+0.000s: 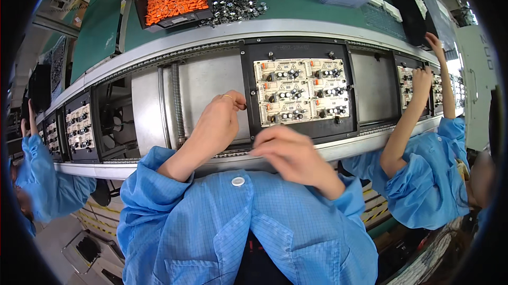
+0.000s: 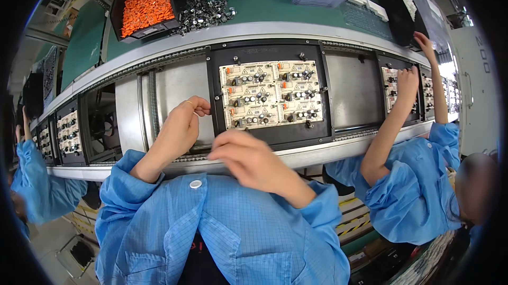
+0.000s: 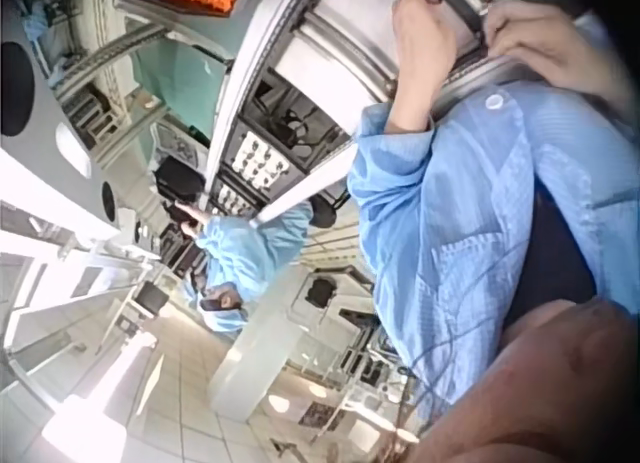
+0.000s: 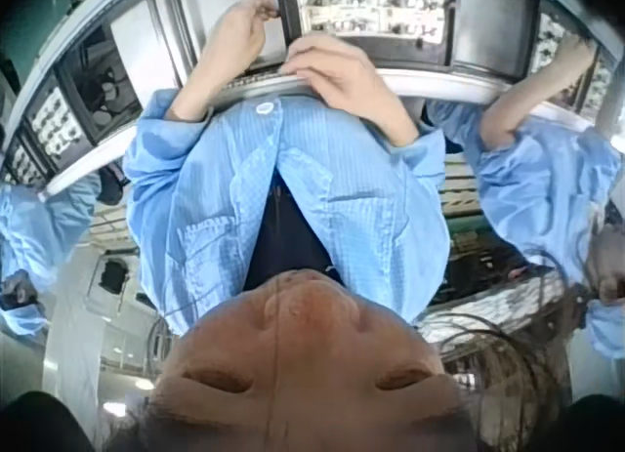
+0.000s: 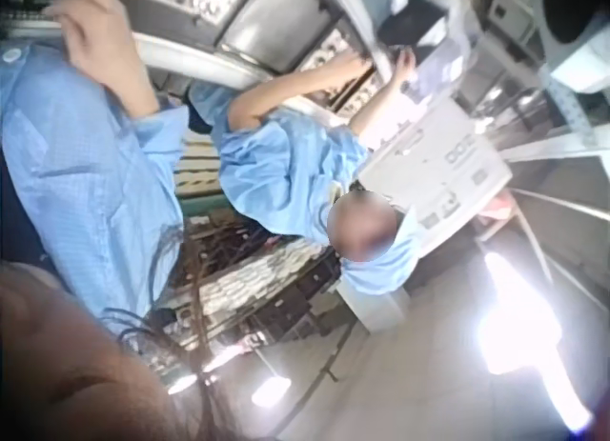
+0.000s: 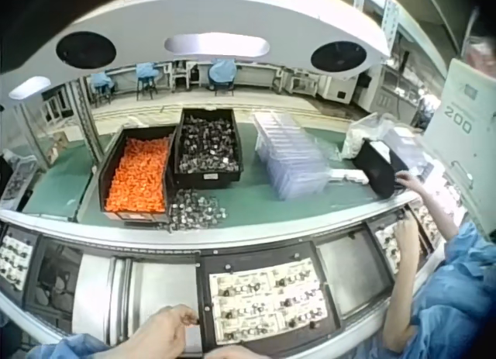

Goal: Manual assembly of small electronic components onto printed circuit boards on a production line.

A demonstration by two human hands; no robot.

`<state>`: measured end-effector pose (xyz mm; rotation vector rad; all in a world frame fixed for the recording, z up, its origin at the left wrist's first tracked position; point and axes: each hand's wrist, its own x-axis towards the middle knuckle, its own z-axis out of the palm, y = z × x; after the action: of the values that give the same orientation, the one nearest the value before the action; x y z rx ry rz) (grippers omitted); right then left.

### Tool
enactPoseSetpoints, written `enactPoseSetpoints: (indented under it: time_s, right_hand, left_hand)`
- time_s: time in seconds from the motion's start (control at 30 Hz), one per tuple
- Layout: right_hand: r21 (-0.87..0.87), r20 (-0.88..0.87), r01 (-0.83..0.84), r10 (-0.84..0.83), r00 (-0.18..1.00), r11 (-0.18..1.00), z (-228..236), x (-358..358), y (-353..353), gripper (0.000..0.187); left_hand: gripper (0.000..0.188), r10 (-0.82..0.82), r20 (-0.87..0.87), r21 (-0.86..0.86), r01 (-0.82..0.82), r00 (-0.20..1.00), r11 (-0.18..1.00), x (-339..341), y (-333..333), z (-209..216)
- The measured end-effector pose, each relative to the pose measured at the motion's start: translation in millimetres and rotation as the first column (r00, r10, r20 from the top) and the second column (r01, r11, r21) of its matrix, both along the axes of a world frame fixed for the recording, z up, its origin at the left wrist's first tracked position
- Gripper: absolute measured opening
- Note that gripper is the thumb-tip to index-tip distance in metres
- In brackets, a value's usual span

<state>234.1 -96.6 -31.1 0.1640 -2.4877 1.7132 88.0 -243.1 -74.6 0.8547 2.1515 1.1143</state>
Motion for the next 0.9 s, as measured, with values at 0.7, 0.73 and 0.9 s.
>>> enactPoseSetpoints:
  time_s: [0.7,0.73,0.9]
  right_hand:
    - [0.221,-0.468,0.16,-0.039,0.883,0.962,49,-37,-123,0.019]
    - [-0.001,-0.399,0.026,-0.025,0.916,1.0,63,-24,-135,0.017]
    - [-0.328,-0.596,-0.372,0.115,0.795,0.869,69,-49,-190,0.026]
  left_hand:
    - [0.036,0.489,-0.821,-0.106,-0.921,0.294,0.376,-107,-326,-129]
    - [0.033,0.473,-0.845,-0.069,-0.928,0.249,0.366,-107,-327,-128]
    - [0.02,0.572,-0.799,0.025,-0.94,0.186,0.341,-94,-323,-117]
